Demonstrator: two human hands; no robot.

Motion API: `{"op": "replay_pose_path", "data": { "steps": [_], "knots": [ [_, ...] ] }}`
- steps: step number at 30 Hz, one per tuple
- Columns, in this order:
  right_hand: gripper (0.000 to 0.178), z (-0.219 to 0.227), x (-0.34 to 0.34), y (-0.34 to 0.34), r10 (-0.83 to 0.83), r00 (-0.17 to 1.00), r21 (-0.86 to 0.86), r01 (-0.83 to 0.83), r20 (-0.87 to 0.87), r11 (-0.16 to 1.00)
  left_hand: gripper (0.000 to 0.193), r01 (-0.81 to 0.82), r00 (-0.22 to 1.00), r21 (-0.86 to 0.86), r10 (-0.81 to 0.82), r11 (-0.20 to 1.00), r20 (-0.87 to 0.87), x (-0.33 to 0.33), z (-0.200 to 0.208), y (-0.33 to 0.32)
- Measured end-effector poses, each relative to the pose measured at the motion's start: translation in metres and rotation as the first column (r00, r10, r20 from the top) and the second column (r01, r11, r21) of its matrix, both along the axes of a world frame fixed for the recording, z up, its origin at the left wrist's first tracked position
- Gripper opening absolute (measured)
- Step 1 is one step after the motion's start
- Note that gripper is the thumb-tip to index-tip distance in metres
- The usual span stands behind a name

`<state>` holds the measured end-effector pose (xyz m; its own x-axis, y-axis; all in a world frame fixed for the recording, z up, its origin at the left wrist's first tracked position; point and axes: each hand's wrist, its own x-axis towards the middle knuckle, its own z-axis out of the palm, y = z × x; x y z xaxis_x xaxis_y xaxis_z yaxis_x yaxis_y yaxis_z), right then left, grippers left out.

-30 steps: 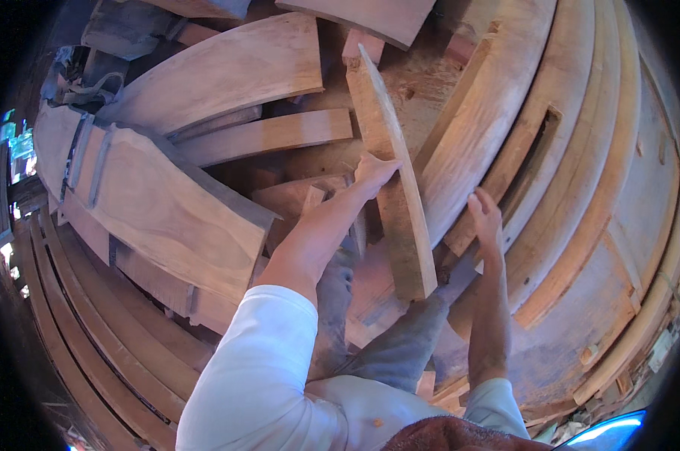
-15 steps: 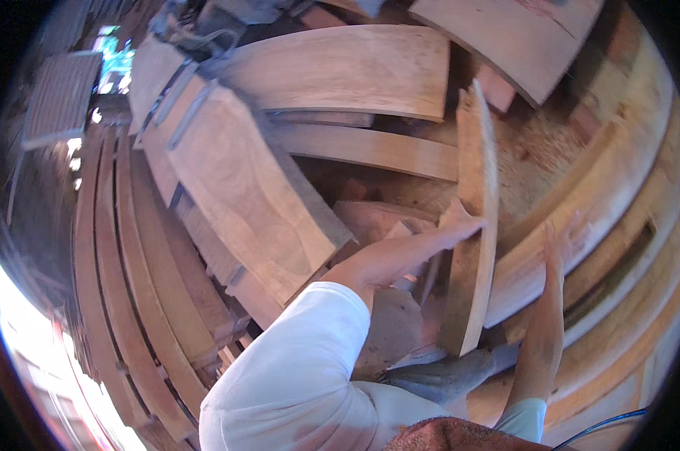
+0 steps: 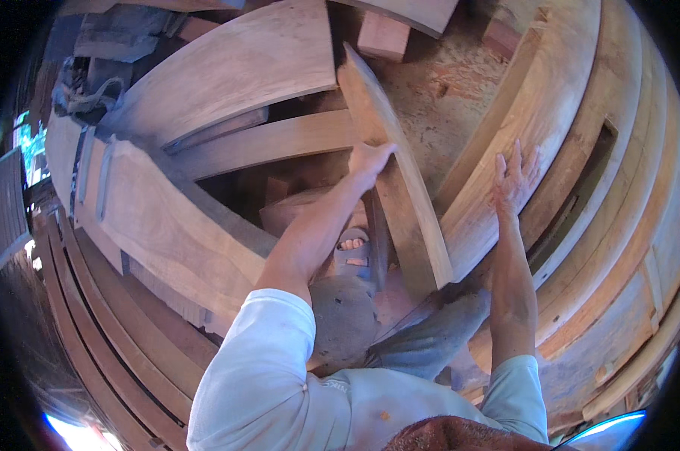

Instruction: The person walks through a woodworking shop and repeatedly picks up wooden planks and beams, inspecting them and placing them into stacks. The person handles various sizes of lumber by hand, moving pieces from piles on the floor to organized stacks.

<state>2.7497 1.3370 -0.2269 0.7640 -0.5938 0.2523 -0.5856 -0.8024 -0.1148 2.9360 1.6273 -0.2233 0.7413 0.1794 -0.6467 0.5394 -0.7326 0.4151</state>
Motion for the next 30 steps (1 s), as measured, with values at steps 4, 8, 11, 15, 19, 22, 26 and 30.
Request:
{"op": "replay_pose_path", "data": {
  "steps": [4,8,11,15,19,22,26,30],
  "knots": [
    [0.058,0.000,-0.005,-0.001,-0.003,0.999,0.073,0.000,0.042,0.997,0.056,0.110,0.994,-0.080,-0.110,0.991,0.000,0.033,-0.018,-0.008],
    [0.060,-0.003,-0.002,0.007,-0.037,0.999,0.080,0.035,0.030,0.996,0.058,0.038,0.997,-0.231,-0.051,0.972,-0.050,0.041,-0.030,0.007],
    [0.059,-0.002,0.002,0.008,-0.071,0.997,0.134,0.071,-0.004,0.988,0.066,-0.029,0.992,-0.262,-0.005,0.965,-0.129,0.030,-0.027,0.009],
    [0.057,-0.008,0.002,0.009,-0.007,0.997,0.118,-0.002,0.076,0.993,0.059,0.092,0.995,-0.140,-0.087,0.986,0.038,0.008,-0.037,0.037],
    [0.055,-0.013,-0.004,0.004,-0.021,0.997,0.105,0.013,0.076,0.994,0.050,-0.003,0.997,-0.285,-0.018,0.958,-0.070,-0.018,0.029,0.016],
    [0.056,-0.016,-0.001,0.005,-0.010,0.993,0.098,-0.001,0.118,0.995,0.077,-0.032,0.997,-0.282,0.013,0.959,-0.069,-0.031,0.036,0.033],
    [0.056,-0.017,-0.008,0.004,-0.015,0.994,0.096,0.004,0.111,0.995,0.069,-0.178,0.984,-0.525,0.148,0.832,-0.099,-0.039,0.077,0.034],
    [0.055,-0.019,-0.003,0.004,-0.025,0.997,0.103,0.018,0.071,0.995,0.061,-0.181,0.970,-0.648,0.242,0.740,0.005,-0.019,0.093,0.058]
  ]
}}
